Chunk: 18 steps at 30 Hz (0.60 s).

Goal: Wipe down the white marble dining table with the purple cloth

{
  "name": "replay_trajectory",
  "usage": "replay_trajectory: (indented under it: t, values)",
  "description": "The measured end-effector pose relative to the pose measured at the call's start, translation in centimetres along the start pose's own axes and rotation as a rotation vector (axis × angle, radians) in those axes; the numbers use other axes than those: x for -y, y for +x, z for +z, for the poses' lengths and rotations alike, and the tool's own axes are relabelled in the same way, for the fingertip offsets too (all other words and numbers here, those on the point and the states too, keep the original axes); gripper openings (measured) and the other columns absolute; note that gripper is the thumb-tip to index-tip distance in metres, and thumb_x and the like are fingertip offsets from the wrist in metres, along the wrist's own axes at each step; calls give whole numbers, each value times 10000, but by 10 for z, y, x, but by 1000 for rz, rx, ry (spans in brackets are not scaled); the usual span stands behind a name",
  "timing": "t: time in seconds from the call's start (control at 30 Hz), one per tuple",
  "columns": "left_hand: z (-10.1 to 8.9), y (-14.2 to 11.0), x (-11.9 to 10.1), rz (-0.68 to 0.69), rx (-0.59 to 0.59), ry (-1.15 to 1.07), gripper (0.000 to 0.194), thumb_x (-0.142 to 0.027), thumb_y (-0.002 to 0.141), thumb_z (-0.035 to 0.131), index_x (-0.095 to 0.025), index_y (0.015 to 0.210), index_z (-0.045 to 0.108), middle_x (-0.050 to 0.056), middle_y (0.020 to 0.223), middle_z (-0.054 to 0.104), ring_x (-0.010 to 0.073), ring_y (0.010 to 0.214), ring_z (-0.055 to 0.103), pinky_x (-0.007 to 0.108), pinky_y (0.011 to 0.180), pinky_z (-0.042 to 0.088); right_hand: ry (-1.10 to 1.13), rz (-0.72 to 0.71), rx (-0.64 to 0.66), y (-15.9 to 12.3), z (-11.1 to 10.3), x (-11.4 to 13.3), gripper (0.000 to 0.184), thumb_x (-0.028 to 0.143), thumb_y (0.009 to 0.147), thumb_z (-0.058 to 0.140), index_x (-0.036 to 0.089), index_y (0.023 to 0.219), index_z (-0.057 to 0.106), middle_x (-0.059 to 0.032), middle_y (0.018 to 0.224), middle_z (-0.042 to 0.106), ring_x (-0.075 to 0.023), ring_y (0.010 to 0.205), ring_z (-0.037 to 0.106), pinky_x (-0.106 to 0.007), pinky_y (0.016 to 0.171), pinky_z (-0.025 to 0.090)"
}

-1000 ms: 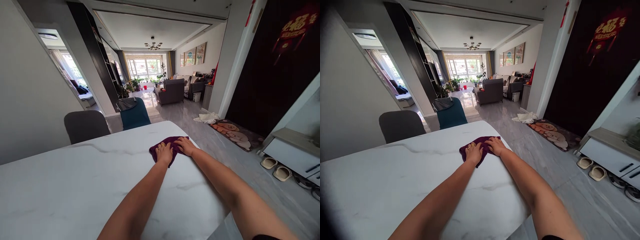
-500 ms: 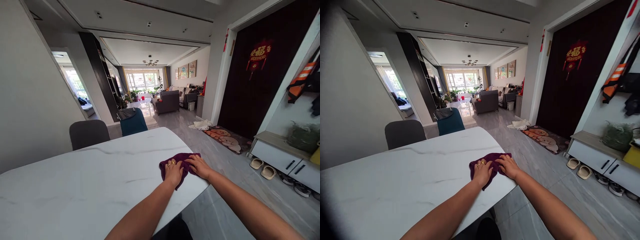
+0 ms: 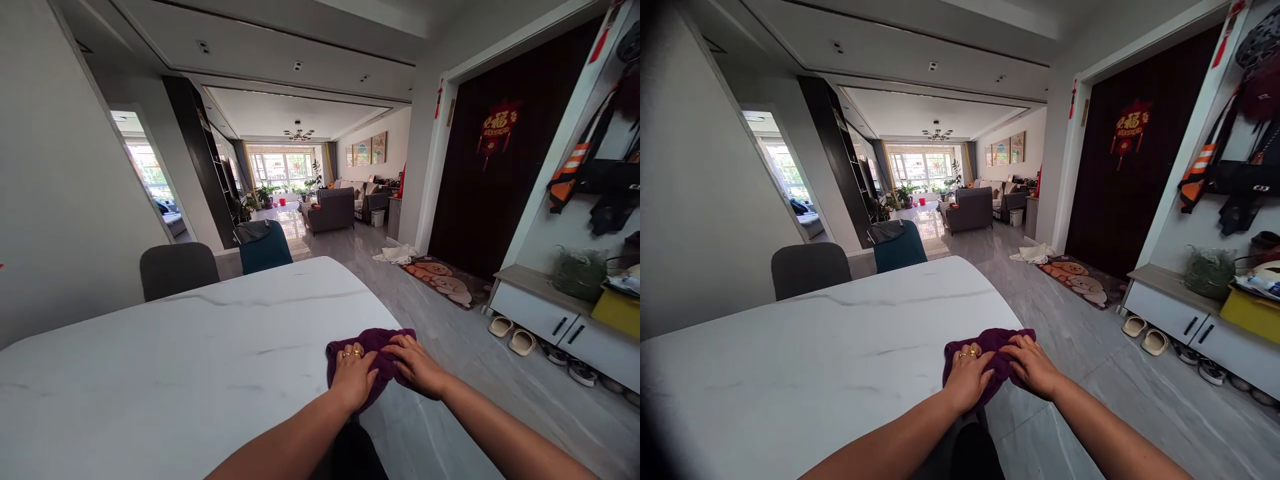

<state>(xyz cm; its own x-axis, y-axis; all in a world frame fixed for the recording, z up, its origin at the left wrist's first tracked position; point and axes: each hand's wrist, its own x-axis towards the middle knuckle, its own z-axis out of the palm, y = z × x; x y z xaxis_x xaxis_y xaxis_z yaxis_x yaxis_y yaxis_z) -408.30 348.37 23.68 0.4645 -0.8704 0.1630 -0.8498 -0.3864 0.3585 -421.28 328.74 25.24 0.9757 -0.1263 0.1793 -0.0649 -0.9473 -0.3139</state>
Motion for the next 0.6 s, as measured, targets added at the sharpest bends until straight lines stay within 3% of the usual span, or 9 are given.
replay_trajectory:
  t: [0.13, 0.23, 0.4, 0.6]
  values:
    - [1, -3, 4, 37, 39, -12, 415, -421, 1012, 499, -322, 1402, 598, 141, 1452, 549, 389, 1338, 477, 595, 1104, 365, 47, -54, 62, 6, -3, -9, 419, 220, 936, 554, 318, 1335, 642, -87, 1362, 581, -265, 1232, 539, -463, 1065, 465]
    - [-2, 9, 8, 72, 56, -10, 401, -444, 1017, 472, -266, 1344, 620, 165, 1461, 544, 395, 1341, 475, 598, 1101, 368, 61, -87, 76, 26, -3, -22, 419, 209, 934, 550, 300, 1334, 636, -87, 1354, 588, -257, 1258, 543, -453, 1087, 457]
    - [-4, 49, 23, 70, 32, 11, 420, -457, 1013, 459, -225, 1331, 606, 180, 1442, 554, 389, 1326, 481, 588, 1096, 369, 9, -87, 60, 71, -1, -43, 423, 187, 928, 549, 272, 1335, 627, -100, 1333, 596, -255, 1245, 558, -461, 1076, 462]
    - [-4, 102, 57, 77, -12, 35, 373, -448, 1012, 474, -221, 1267, 623, 163, 1409, 573, 367, 1294, 506, 565, 1081, 387, 21, -103, 54, 127, 1, -68, 390, 206, 954, 542, 258, 1332, 624, -106, 1305, 598, -250, 1241, 555, -453, 1079, 454]
